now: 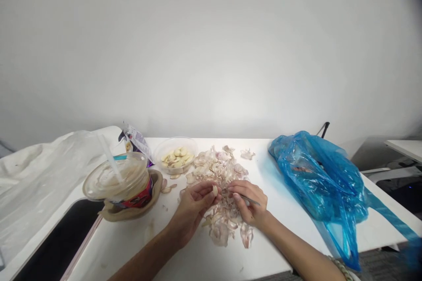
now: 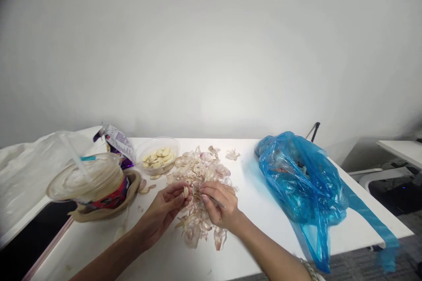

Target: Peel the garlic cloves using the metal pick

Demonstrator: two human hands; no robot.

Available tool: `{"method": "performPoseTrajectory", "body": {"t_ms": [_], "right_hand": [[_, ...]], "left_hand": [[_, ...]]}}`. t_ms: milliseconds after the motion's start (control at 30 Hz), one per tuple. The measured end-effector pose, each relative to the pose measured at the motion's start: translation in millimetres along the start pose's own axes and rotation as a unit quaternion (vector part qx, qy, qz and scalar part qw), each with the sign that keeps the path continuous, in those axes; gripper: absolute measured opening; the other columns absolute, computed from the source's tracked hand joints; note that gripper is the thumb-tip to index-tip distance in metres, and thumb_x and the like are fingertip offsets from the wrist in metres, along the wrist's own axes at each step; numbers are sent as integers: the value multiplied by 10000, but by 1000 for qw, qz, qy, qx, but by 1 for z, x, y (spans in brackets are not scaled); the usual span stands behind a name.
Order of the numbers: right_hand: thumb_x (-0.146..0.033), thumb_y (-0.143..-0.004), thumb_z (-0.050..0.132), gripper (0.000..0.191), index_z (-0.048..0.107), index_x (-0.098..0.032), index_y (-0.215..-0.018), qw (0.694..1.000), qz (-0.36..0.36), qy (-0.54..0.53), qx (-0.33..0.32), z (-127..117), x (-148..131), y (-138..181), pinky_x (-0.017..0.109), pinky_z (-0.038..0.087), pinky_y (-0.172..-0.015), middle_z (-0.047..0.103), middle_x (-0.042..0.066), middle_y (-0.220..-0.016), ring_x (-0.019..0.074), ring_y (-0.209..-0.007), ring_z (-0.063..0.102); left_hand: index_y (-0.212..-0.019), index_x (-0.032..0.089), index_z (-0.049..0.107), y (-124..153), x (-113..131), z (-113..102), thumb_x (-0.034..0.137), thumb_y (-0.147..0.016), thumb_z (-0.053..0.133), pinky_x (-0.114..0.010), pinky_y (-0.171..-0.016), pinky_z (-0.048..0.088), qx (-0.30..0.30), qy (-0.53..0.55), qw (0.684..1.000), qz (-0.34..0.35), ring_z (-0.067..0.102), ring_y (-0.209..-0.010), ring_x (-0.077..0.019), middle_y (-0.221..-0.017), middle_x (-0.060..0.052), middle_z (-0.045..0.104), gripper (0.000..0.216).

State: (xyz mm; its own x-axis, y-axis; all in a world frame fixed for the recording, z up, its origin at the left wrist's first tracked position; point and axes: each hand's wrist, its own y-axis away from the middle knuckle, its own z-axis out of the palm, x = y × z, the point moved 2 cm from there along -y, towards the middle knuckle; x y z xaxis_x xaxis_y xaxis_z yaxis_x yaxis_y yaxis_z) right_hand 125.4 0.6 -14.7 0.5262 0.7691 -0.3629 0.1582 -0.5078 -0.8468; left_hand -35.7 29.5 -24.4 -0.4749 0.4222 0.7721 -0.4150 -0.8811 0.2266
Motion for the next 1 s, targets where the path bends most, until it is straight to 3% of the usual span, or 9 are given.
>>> {"method": "performPoseTrajectory", "body": {"t_ms": [467,767,1000], "right_hand": [[-72,-771,501,221,626,-163,-929,999,25,-25,24,-6,3,4,293,533,-628,678,90,-836,191,-787,652],[-125,-826,500,180,639,-170,-932,985,141,-100,10,3,-3,-2,312,557,-661,672,91,-876,185,-785,647],[-125,-812,533,194,664,-188,-940,969,175,-172,-15,7,-4,-3,319,546,-709,686,81,-887,191,-816,649]], "left_hand": [[-712,145,697,2,-11,3,132,-608,757,-175,-658,454,-14,-16,1000,-15,600,-644,-86,-670,-9,685,121],[-775,157,709,1,-1,2,141,-637,734,-193,-688,480,20,-18,1000,-3,638,-692,-114,-749,-23,718,141],[-712,172,698,-1,0,-1,116,-619,744,-196,-694,493,32,-15,999,3,662,-684,-118,-726,-6,735,118]]}}
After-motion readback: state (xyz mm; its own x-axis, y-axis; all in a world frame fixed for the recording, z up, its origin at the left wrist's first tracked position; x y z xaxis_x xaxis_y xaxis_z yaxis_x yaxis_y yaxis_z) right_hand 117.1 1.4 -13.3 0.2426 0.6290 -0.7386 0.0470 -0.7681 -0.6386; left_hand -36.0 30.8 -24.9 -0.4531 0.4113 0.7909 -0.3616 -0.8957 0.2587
